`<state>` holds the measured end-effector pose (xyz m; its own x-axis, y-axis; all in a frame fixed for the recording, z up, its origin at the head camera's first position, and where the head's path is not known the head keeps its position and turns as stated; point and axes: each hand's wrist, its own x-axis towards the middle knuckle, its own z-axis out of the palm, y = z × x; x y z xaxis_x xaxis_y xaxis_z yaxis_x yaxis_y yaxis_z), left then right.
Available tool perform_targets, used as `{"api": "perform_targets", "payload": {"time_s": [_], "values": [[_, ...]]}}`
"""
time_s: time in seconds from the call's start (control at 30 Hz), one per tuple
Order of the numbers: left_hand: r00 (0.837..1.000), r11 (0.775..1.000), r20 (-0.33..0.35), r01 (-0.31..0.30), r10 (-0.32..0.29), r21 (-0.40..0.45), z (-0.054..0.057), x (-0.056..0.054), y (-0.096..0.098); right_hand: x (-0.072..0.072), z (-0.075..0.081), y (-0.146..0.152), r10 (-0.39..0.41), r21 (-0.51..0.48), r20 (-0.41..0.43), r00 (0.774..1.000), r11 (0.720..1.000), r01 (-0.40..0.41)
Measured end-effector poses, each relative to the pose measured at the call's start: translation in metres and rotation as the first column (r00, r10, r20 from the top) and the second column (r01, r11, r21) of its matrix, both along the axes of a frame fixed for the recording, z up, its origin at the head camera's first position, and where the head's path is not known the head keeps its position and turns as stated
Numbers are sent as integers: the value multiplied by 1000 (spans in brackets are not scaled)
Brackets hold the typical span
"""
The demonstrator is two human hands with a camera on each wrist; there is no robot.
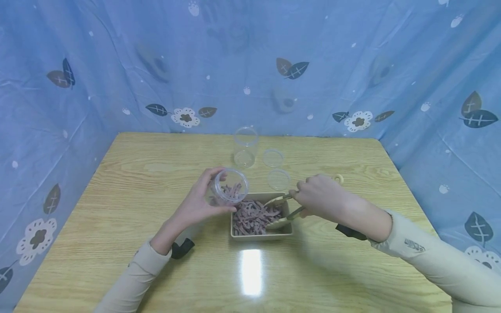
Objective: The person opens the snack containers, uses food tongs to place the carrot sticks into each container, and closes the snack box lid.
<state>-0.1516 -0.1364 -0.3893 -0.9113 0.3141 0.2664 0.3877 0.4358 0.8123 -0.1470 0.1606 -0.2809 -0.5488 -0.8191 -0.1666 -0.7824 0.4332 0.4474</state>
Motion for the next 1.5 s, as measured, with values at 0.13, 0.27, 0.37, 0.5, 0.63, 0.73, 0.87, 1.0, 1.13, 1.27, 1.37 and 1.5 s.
{"api": "perform_targets", "payload": {"time_s": [0.13,0.27,0.37,0.5,0.63,0.73,0.87,1.0,1.13,1.27,1.37,1.5], "values": [[999,1000,-40,11,-11,-7,-2,0,-2,-2,-4,7,49,-31,-29,998,998,-50],[999,1000,-43,13,-14,-24,-2,0,-2,-6,-8,15,89,-73,-41,995,993,-92],[999,999,-39,14,-16,-36,-2,0,-1,-8,-9,18,105,-89,-51,993,990,-109],[999,998,-36,23,-25,-54,-2,0,-1,-10,-9,20,107,-104,-45,993,988,-111],[999,996,-40,25,-28,-87,-3,0,-1,-11,-9,20,94,-113,-27,995,989,-97],[998,994,-48,24,-29,-102,-3,0,0,-11,-8,19,85,-119,-18,996,989,-86],[998,993,-55,16,-22,-113,-3,0,-1,-11,-7,19,70,-130,11,997,989,-68],[998,992,-63,21,-29,-125,-3,0,-1,-12,-5,20,62,-148,36,997,987,-56],[996,990,-78,29,-40,-137,-3,-1,-1,-11,-4,22,79,-172,30,996,983,-72],[992,985,-115,29,-49,-170,-3,-1,-2,-10,-2,24,91,-197,11,996,977,-87],[989,980,-140,23,-52,-199,-2,-1,-2,-10,0,26,94,-219,7,996,971,-90],[988,972,-151,3,-39,-235,-1,0,-3,-7,2,30,87,-225,-1,996,971,-85]]}}
